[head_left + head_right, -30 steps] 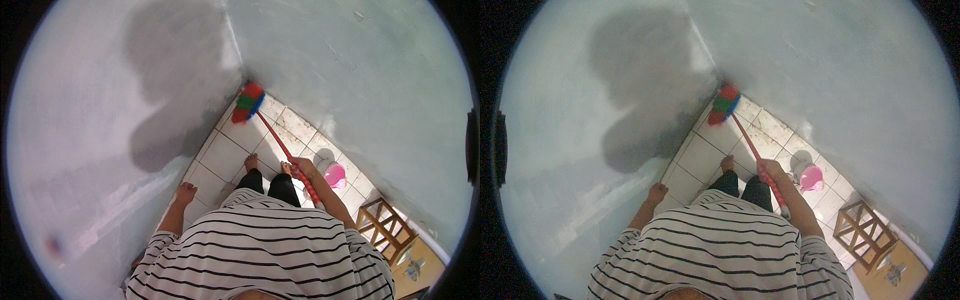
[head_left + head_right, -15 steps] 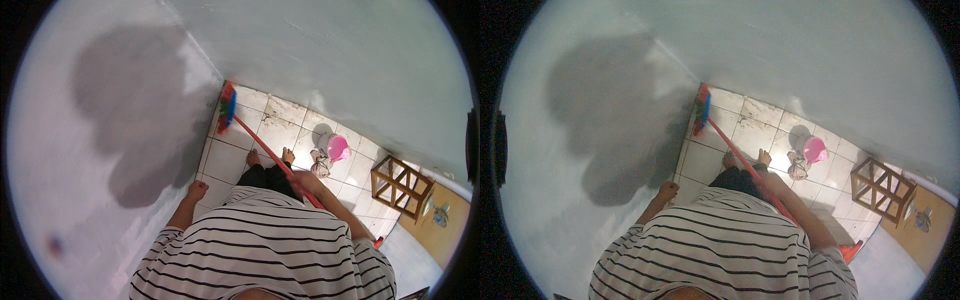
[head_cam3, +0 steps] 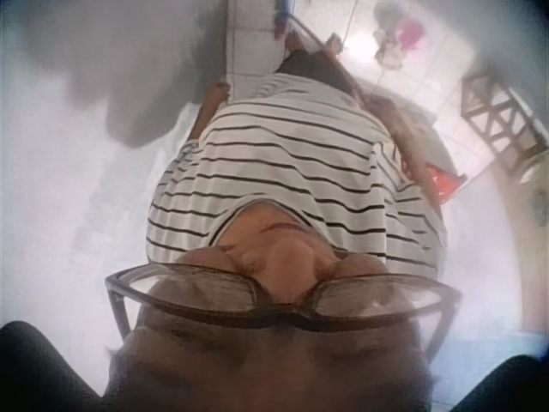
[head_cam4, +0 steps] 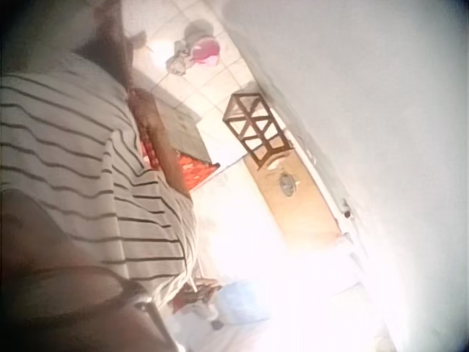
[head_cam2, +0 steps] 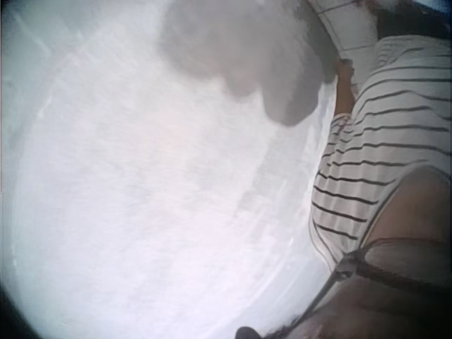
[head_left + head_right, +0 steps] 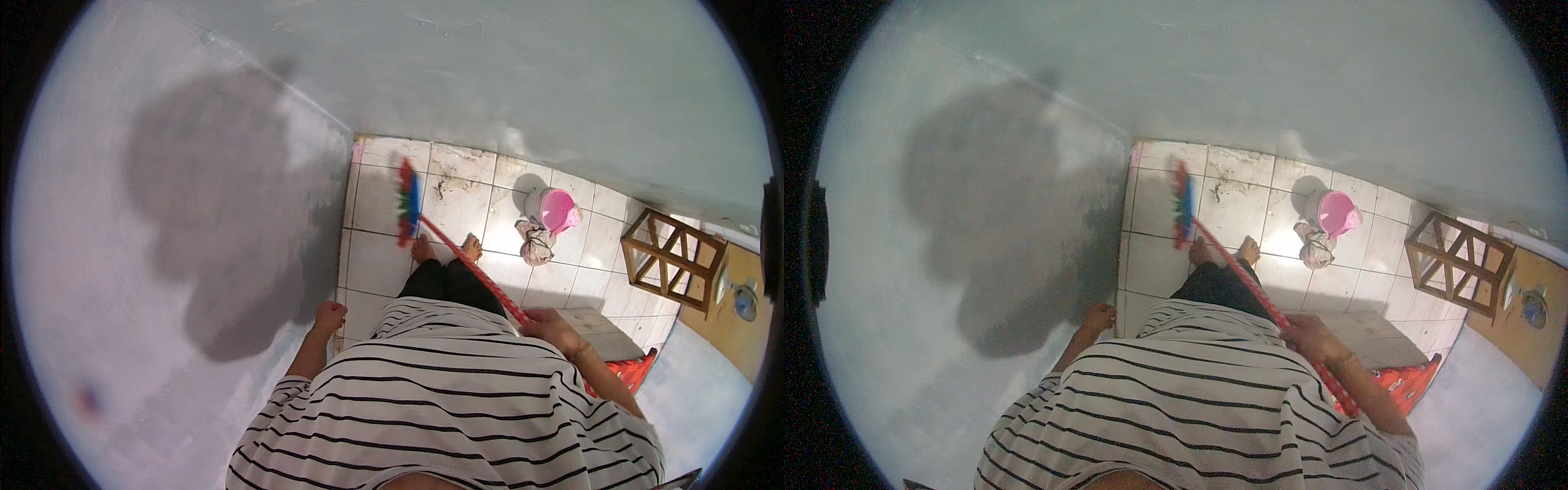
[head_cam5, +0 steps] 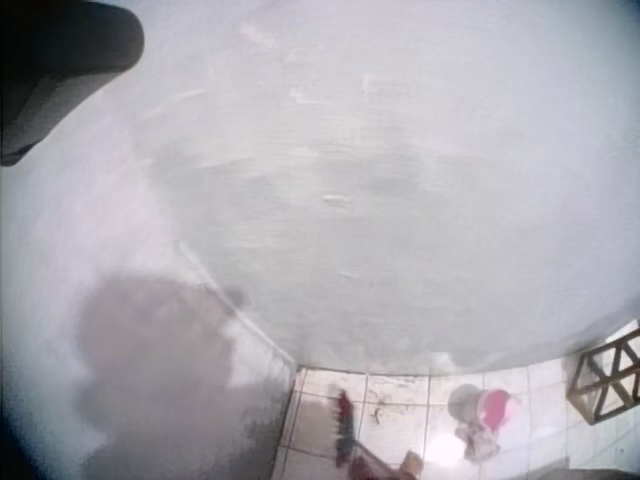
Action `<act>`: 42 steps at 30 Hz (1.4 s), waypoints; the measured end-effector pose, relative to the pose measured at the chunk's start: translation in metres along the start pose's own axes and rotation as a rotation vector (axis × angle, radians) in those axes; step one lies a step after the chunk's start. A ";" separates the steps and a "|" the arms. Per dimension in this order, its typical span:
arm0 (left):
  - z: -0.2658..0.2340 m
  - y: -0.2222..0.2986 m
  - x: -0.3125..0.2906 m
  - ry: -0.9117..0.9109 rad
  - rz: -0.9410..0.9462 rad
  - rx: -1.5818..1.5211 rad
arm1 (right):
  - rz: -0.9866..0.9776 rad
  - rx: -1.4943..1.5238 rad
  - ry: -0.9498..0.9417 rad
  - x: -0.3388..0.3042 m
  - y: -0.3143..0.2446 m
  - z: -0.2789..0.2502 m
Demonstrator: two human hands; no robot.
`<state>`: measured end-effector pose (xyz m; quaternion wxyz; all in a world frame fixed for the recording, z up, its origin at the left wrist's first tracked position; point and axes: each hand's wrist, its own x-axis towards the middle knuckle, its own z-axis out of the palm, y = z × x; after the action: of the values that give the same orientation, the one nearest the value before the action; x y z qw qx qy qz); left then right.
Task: The person sweeps the tiled floor with a broom, then moves a small wooden table. They proceed to paint a section of the wall using a pink brush and a pink bucket containing white paint.
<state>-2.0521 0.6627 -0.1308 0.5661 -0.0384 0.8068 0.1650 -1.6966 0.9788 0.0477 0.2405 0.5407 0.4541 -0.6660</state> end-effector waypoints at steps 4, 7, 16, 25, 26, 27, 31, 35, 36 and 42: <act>0.006 -0.003 0.010 0.009 0.066 0.066 | -0.026 -0.138 -0.223 0.106 -0.061 0.027; -0.001 0.005 0.013 0.064 0.169 0.003 | -0.067 0.394 -0.263 0.199 -0.058 0.041; 0.008 -0.022 0.002 -0.031 0.087 -0.067 | 0.010 0.151 -0.156 0.046 -0.034 0.009; 0.001 0.003 -0.002 -0.012 0.207 0.008 | -0.034 0.586 -0.408 0.208 -0.045 0.023; 0.000 0.011 -0.006 0.015 0.182 -0.117 | -0.029 0.575 -0.392 0.201 -0.030 0.012; 0.000 0.018 -0.010 0.030 0.169 -0.123 | -0.053 0.438 -0.254 0.175 -0.022 0.004; 0.007 0.020 -0.012 0.054 0.128 -0.119 | -0.101 0.049 -0.089 0.068 0.012 -0.013; 0.013 0.018 -0.013 -0.067 0.033 0.004 | -0.085 0.038 -0.203 0.044 -0.029 0.001; 0.016 0.019 -0.012 -0.089 0.039 0.038 | -0.199 -0.152 -0.206 0.064 -0.036 0.010; 0.014 0.033 -0.013 0.041 0.170 0.007 | -0.074 0.451 -0.275 0.230 -0.016 0.026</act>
<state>-2.0433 0.6963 -0.1156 0.5336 0.0291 0.8191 0.2087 -1.7917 1.0030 -0.1629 0.1488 0.4681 0.2769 -0.8259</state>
